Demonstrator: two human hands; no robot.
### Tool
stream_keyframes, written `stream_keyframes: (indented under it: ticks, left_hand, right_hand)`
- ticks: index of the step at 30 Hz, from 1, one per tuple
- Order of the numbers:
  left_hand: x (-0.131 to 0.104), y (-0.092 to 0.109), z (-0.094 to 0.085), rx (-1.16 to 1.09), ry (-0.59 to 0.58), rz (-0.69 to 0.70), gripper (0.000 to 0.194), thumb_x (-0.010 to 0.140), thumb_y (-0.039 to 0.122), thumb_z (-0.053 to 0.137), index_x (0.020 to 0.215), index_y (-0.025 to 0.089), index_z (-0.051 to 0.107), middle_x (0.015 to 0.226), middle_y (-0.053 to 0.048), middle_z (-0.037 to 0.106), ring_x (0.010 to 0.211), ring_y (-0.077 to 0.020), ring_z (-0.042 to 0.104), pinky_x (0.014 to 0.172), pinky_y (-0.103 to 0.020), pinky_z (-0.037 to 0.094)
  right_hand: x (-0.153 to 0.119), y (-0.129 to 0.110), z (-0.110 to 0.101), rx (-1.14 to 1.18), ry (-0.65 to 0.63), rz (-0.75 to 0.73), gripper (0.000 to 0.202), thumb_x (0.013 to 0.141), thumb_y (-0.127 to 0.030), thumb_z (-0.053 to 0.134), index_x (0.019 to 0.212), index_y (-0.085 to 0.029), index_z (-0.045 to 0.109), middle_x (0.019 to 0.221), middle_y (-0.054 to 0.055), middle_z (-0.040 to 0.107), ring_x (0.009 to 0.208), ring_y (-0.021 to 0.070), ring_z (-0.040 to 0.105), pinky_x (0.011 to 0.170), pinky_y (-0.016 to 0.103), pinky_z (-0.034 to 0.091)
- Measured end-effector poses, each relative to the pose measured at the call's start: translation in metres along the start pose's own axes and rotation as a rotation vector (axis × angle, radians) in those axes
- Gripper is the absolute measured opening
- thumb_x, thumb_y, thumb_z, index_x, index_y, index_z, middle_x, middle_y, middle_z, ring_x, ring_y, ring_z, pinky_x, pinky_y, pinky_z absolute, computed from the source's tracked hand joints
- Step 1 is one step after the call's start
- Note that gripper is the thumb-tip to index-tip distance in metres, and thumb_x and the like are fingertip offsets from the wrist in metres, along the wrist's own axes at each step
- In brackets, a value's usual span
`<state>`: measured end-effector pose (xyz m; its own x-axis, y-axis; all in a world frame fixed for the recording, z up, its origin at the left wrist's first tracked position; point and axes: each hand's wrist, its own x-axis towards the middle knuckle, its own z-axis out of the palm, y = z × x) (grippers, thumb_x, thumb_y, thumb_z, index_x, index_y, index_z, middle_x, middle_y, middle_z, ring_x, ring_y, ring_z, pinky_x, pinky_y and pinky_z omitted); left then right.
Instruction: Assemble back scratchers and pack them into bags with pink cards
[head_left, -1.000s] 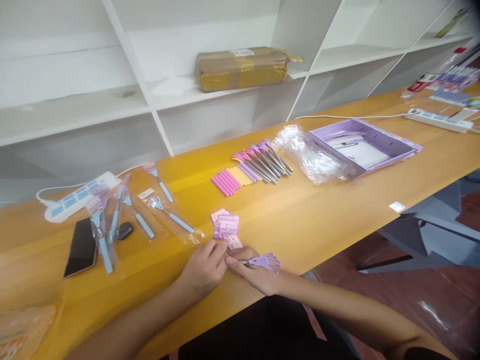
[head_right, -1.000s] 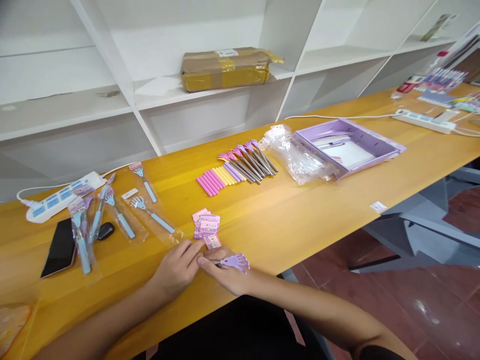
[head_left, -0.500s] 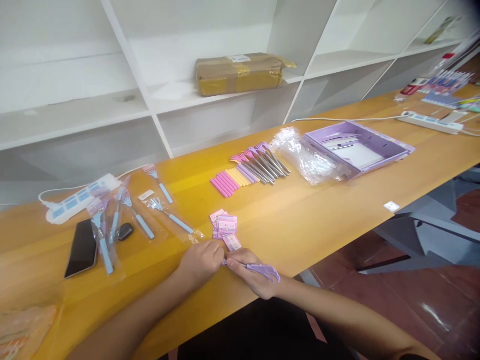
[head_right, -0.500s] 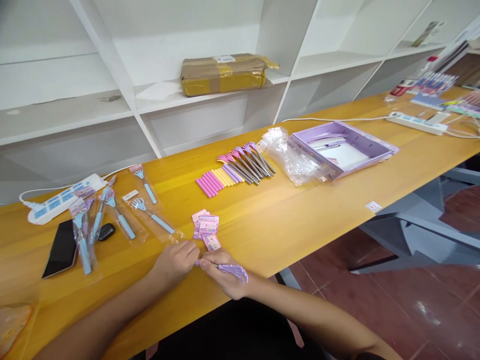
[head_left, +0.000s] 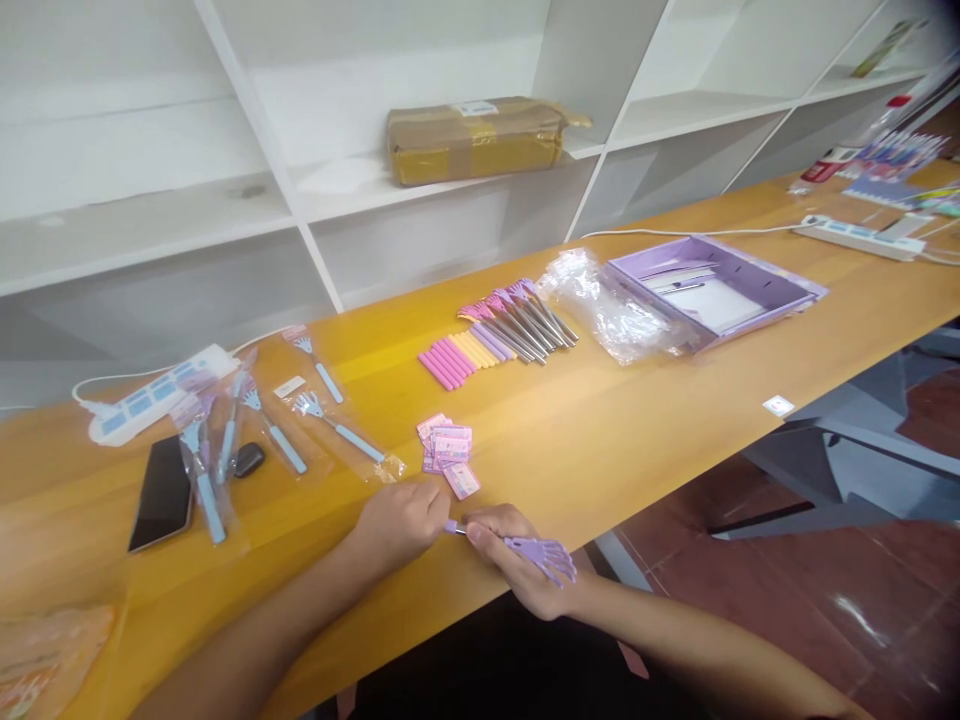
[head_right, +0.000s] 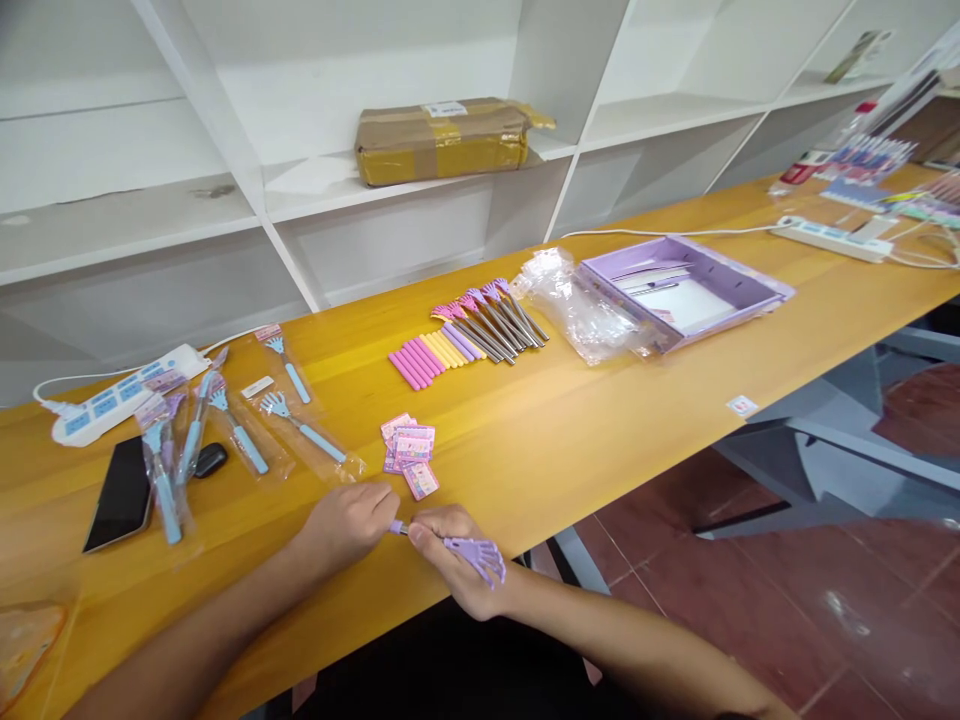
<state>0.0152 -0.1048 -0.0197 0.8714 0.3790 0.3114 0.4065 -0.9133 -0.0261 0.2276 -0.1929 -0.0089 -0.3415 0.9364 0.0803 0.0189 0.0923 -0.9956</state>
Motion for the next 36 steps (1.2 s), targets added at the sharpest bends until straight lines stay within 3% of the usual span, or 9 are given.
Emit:
stream_keyframes:
  ticks: [7, 19, 24, 28, 33, 36]
  left_hand:
    - [-0.001, 0.001, 0.002, 0.046, -0.005, 0.025, 0.038, 0.108, 0.014, 0.045, 0.072, 0.020, 0.057, 0.064, -0.003, 0.052, 0.054, -0.0179, 0.045, 0.051, -0.035, 0.023]
    - [0.000, -0.004, 0.000, 0.011, 0.027, 0.035, 0.037, 0.103, 0.004, 0.045, 0.070, 0.020, 0.053, 0.065, -0.003, 0.053, 0.056, -0.0171, 0.044, 0.053, -0.035, 0.022]
    - [0.002, -0.007, -0.012, 0.044, 0.060, 0.002, 0.039, 0.103, 0.005, 0.045, 0.068, 0.020, 0.054, 0.064, -0.003, 0.051, 0.056, -0.0163, 0.042, 0.052, -0.035, 0.019]
    - [0.004, 0.001, -0.025, 0.070, 0.100, -0.030, 0.039, 0.104, 0.008, 0.048, 0.067, 0.021, 0.055, 0.061, -0.003, 0.050, 0.057, -0.0169, 0.042, 0.054, -0.036, 0.018]
    - [0.001, -0.005, -0.021, 0.141, 0.130, -0.057, 0.037, 0.102, 0.007, 0.051, 0.068, 0.020, 0.055, 0.061, -0.003, 0.052, 0.055, -0.0166, 0.042, 0.053, -0.035, 0.016]
    - [-0.002, -0.017, -0.011, 0.160, 0.106, -0.019, 0.033, 0.098, 0.004, 0.053, 0.069, 0.020, 0.056, 0.063, -0.003, 0.054, 0.056, -0.0170, 0.045, 0.053, -0.033, 0.018]
  right_hand:
    - [-0.008, 0.001, 0.002, 0.040, 0.038, 0.054, 0.056, 0.113, -0.056, 0.041, 0.070, -0.023, 0.029, 0.065, -0.005, 0.025, 0.058, 0.0111, 0.023, 0.057, 0.031, 0.021]
    - [-0.014, -0.005, 0.000, -0.047, 0.058, 0.050, 0.057, 0.114, -0.057, 0.039, 0.069, -0.023, 0.028, 0.065, -0.004, 0.025, 0.058, 0.0110, 0.025, 0.057, 0.031, 0.023]
    - [-0.005, -0.006, 0.006, -0.038, 0.128, -0.053, 0.058, 0.113, -0.056, 0.041, 0.068, -0.023, 0.027, 0.064, -0.004, 0.025, 0.058, 0.0117, 0.026, 0.058, 0.033, 0.022]
    - [0.009, -0.004, 0.015, -0.041, 0.096, -0.057, 0.057, 0.114, -0.056, 0.039, 0.071, -0.022, 0.026, 0.069, -0.003, 0.027, 0.063, 0.0124, 0.027, 0.062, 0.033, 0.023]
    - [0.022, 0.009, 0.030, 0.289, 0.086, 0.194, 0.067, 0.108, -0.071, 0.045, 0.065, -0.024, 0.025, 0.061, -0.006, 0.021, 0.056, 0.0097, 0.020, 0.055, 0.032, 0.016]
    - [0.026, 0.012, 0.039, 0.506, 0.104, 0.240, 0.067, 0.102, -0.070, 0.057, 0.065, -0.024, 0.026, 0.061, -0.008, 0.020, 0.052, 0.0072, 0.018, 0.053, 0.030, 0.013]
